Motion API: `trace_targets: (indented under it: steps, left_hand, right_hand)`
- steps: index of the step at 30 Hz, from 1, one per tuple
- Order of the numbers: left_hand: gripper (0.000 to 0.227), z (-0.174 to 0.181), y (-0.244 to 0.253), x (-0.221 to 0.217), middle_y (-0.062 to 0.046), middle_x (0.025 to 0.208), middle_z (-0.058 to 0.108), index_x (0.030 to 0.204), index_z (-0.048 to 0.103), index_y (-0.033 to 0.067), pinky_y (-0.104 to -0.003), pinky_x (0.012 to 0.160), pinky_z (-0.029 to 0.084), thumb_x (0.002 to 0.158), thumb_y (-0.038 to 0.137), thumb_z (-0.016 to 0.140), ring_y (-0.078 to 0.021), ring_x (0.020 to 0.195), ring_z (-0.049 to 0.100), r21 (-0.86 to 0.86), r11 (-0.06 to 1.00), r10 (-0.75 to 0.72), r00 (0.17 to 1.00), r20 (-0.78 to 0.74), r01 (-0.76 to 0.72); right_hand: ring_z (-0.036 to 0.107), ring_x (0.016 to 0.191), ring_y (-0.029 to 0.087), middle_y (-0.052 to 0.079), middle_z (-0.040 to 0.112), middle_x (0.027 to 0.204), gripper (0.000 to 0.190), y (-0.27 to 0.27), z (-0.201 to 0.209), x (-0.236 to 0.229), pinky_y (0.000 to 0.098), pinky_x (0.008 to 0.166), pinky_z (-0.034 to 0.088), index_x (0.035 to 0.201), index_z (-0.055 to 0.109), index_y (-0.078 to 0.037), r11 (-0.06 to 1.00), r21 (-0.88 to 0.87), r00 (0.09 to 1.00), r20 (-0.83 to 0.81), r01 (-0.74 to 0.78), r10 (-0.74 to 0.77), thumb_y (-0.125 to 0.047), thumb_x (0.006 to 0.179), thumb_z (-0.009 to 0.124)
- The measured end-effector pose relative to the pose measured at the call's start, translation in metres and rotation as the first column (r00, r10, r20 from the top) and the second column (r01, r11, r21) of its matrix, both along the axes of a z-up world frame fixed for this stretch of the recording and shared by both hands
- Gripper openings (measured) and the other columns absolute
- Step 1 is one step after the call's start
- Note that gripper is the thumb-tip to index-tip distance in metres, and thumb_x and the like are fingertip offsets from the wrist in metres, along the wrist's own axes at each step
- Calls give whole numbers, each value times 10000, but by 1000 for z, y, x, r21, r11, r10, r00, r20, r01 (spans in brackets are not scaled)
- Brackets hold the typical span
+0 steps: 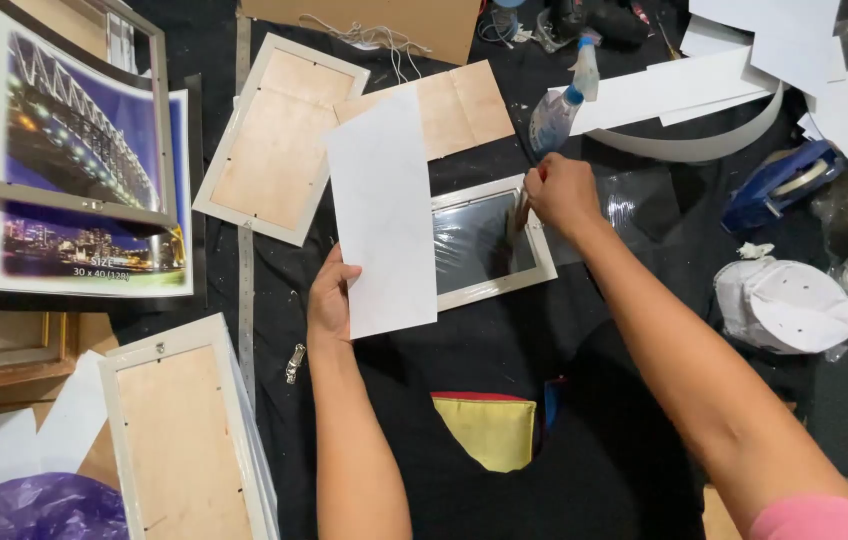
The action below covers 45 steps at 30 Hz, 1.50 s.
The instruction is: Measuring, marking, and cutting a strip of paper to fit a picture frame using a ruler and utility knife.
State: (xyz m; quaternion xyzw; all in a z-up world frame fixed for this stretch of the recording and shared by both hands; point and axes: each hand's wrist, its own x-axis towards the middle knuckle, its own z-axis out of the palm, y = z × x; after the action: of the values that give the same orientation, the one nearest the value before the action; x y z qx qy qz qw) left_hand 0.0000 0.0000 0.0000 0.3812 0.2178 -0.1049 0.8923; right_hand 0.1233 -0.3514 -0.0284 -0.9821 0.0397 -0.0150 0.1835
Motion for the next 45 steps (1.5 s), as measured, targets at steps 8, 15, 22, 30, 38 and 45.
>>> trace_targets:
  steps: [8, 15, 22, 30, 38, 45]
  left_hand:
    - [623, -8, 4, 2, -180, 1028, 731, 1311, 691, 74, -359, 852, 610, 701, 29, 572, -274, 867, 735, -62, 998, 15, 1000, 10, -14]
    - [703, -8, 5, -1, -187, 1135, 739, 1405, 639, 105, -388, 914, 616, 707, 69, 569, -310, 957, 754, -191, 981, 41, 998, 50, -31]
    - [730, -35, 19, 1, -173, 1169, 739, 1430, 619, 122, -396, 941, 612, 706, 67, 550, -300, 1001, 756, -273, 961, 69, 994, 90, -42]
    - [710, -47, 17, 1, -185, 1238, 732, 1440, 615, 128, -424, 976, 597, 735, 80, 543, -322, 1085, 737, -319, 947, 85, 990, 115, -45]
    - [708, -48, 19, -3, -178, 1217, 740, 1429, 626, 141, -410, 951, 607, 728, 85, 544, -318, 1054, 749, -303, 952, 70, 994, 84, -41]
    - [753, -72, 19, 5, -207, 1245, 720, 1450, 597, 143, -446, 975, 601, 702, 71, 543, -343, 1069, 743, -172, 985, 25, 995, 96, -8]
  right_hand:
    - [718, 862, 489, 241, 727, 777, 304, 21, 21, -7, 541, 753, 559, 920, 764, -11, 988, 7, 982, -112, -155, 154, -265, 894, 599]
    - [720, 782, 495, 271, 711, 756, 308, 60, 5, -52, 568, 697, 556, 982, 732, -1, 981, 76, 970, -156, -177, 187, -269, 982, 580]
    - [718, 844, 443, 215, 740, 845, 267, 114, 7, -93, 531, 722, 557, 1126, 741, -46, 891, 387, 969, 25, -237, 247, -243, 1002, 611]
    - [736, 863, 463, 209, 763, 826, 237, 151, 3, -77, 511, 803, 577, 1032, 769, -97, 817, 495, 901, -142, -295, 411, -290, 948, 658]
    - [732, 876, 454, 202, 762, 844, 235, 161, 10, -80, 512, 794, 572, 1064, 765, -102, 807, 508, 882, -175, -301, 438, -278, 963, 647]
    - [713, 925, 489, 276, 748, 857, 280, 88, 25, -122, 550, 837, 529, 975, 776, -48, 824, 546, 837, -374, -149, 399, -296, 902, 668]
